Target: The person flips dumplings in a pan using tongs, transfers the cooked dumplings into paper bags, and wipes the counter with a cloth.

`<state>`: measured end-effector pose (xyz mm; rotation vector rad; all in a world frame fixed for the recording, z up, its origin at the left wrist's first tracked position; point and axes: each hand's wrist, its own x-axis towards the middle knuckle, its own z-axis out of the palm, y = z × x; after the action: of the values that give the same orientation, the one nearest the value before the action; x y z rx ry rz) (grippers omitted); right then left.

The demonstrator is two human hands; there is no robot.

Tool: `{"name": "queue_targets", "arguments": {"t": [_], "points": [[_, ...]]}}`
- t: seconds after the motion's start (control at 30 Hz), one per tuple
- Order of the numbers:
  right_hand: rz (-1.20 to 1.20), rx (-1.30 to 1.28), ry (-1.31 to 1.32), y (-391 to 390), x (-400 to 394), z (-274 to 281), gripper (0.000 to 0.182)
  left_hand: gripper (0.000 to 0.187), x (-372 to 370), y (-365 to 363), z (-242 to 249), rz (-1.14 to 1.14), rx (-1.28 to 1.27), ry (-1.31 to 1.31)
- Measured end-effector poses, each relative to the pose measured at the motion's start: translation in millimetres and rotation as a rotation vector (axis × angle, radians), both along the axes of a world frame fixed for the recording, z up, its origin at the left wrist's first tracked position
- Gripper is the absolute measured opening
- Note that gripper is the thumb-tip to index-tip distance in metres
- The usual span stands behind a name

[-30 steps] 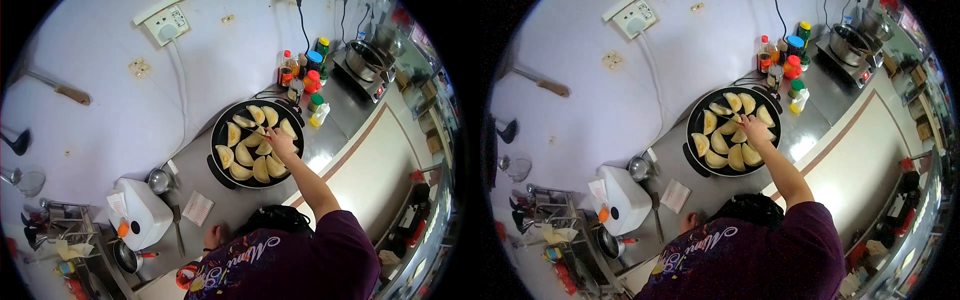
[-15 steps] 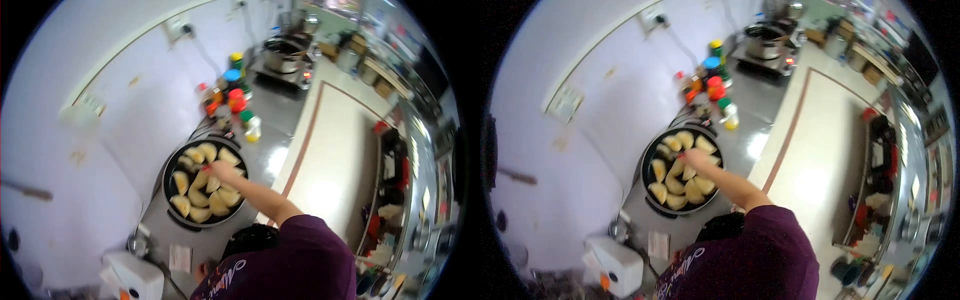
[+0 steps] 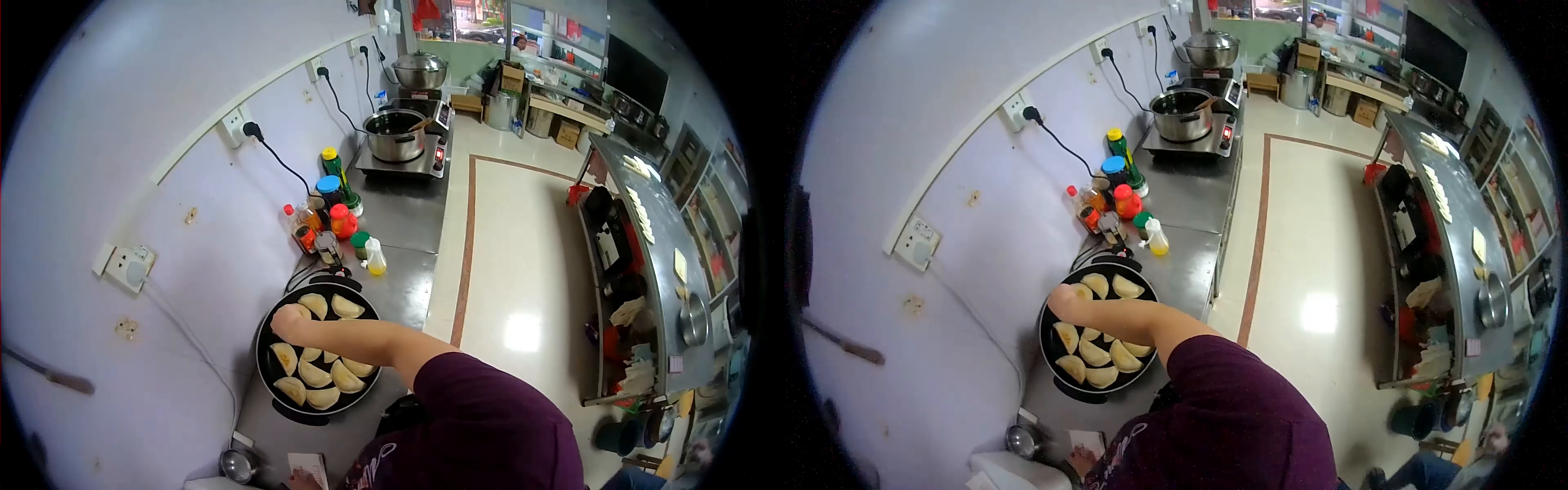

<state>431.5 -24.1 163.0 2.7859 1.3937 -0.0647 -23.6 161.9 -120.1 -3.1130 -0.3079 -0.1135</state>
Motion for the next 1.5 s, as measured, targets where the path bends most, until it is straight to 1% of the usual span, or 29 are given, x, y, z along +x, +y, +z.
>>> {"name": "queue_targets", "arguments": {"t": [0.07,0.1,0.17,0.2,0.23,0.27,0.3,0.33,0.37,0.4,0.43,0.47,0.53,0.57,0.6,0.63,0.7,0.73,0.83,0.87,0.97,1.03,1.1,1.17,1.23,1.3,1.33,1.4,1.5], "points": [[0.046,-0.058,-0.049,-1,-3,4,0.024,0.028,-2,11,-2,-0.272,0.133,0.032],[0.051,-0.062,-0.051,4,5,-9,0.024,0.028,2,-1,0,-0.266,0.128,0.03],[-0.029,-0.032,-0.012,18,14,-34,0.026,0.022,13,-38,4,0.621,-0.475,-0.022],[-0.062,0.016,0.025,11,11,-22,0.028,0.02,18,-58,26,0.645,-0.406,-0.067],[-0.019,0.038,0.05,1,12,-13,0.027,0.019,24,-75,48,0.683,-0.336,-0.106],[0.046,0.014,0.033,-13,9,5,0.024,0.021,36,-87,85,0.758,-0.444,-0.014],[0.013,0.005,-0.014,-1,20,-10,0.022,0.022,33,-83,76,0.818,-0.494,-0.049],[-0.024,0.043,-0.004,2,33,-26,0.023,0.021,30,-79,68,0.823,-0.414,-0.014],[0.011,0.037,-0.002,-3,35,-21,0.023,0.018,34,-80,76,0.733,-0.293,0.035],[0.026,-0.03,-0.022,-4,35,-16,0.025,0.016,34,-85,84,0.753,-0.353,-0.009],[-0.029,-0.05,0.013,-5,33,-11,0.027,0.014,35,-82,79,0.811,-0.432,0.044],[-0.027,-0.066,0.002,-8,25,3,0.022,0.016,37,-86,85,0.839,-0.43,0.029],[-0.035,-0.144,0.032,-11,16,26,0.021,0.017,34,-91,83,0.778,-0.412,-0.172],[-0.04,-0.21,0.073,-9,17,30,0.022,0.018,37,-93,93,0.824,-0.459,-0.068],[-0.034,-0.164,0.016,-7,22,20,0.026,0.018,40,-93,102,0.868,-0.51,0.035],[-0.028,-0.116,-0.039,-7,29,9,0.032,0.018,39,-89,93,0.853,-0.494,0.032],[-0.011,-0.087,-0.062,-6,36,0,0.033,0.019,33,-86,84,0.86,-0.517,0.051],[-0.048,-0.163,-0.019,-4,33,8,0.035,0.019,34,-87,85,0.884,-0.558,0.071],[-0.009,-0.163,-0.071,-6,34,5,0.037,0.016,34,-100,91,0.874,-0.469,-0.058],[0.047,-0.15,-0.087,-8,36,5,0.038,0.016,34,-105,92,0.869,-0.496,-0.206],[0.097,-0.159,-0.082,-10,34,11,0.038,0.015,35,-111,88,0.874,-0.53,-0.255],[0.085,-0.197,-0.065,-7,35,12,0.038,0.013,33,-113,89,0.884,-0.544,-0.192],[0.109,-0.157,-0.098,-8,37,8,0.038,0.012,45,-111,87,0.833,-0.566,-0.138],[0.038,-0.195,-0.056,-6,32,15,0.039,0.01,45,-110,79,0.779,-0.393,-0.179],[0.047,-0.195,-0.072,-4,32,17,0.039,0.01,48,-109,75,0.788,-0.378,-0.156],[0.065,-0.189,-0.07,-6,33,19,0.037,0.011,47,-117,80,0.867,-0.44,-0.225],[0.058,-0.189,-0.067,-6,37,16,0.037,0.011,47,-121,85,0.855,-0.447,-0.238],[0.046,-0.19,-0.051,-6,42,14,0.036,0.014,43,-129,87,0.94,-0.631,-0.43],[0.044,-0.163,-0.037,-9,41,16,0.036,0.019,40,-132,82,0.947,-0.572,-0.448]]}}
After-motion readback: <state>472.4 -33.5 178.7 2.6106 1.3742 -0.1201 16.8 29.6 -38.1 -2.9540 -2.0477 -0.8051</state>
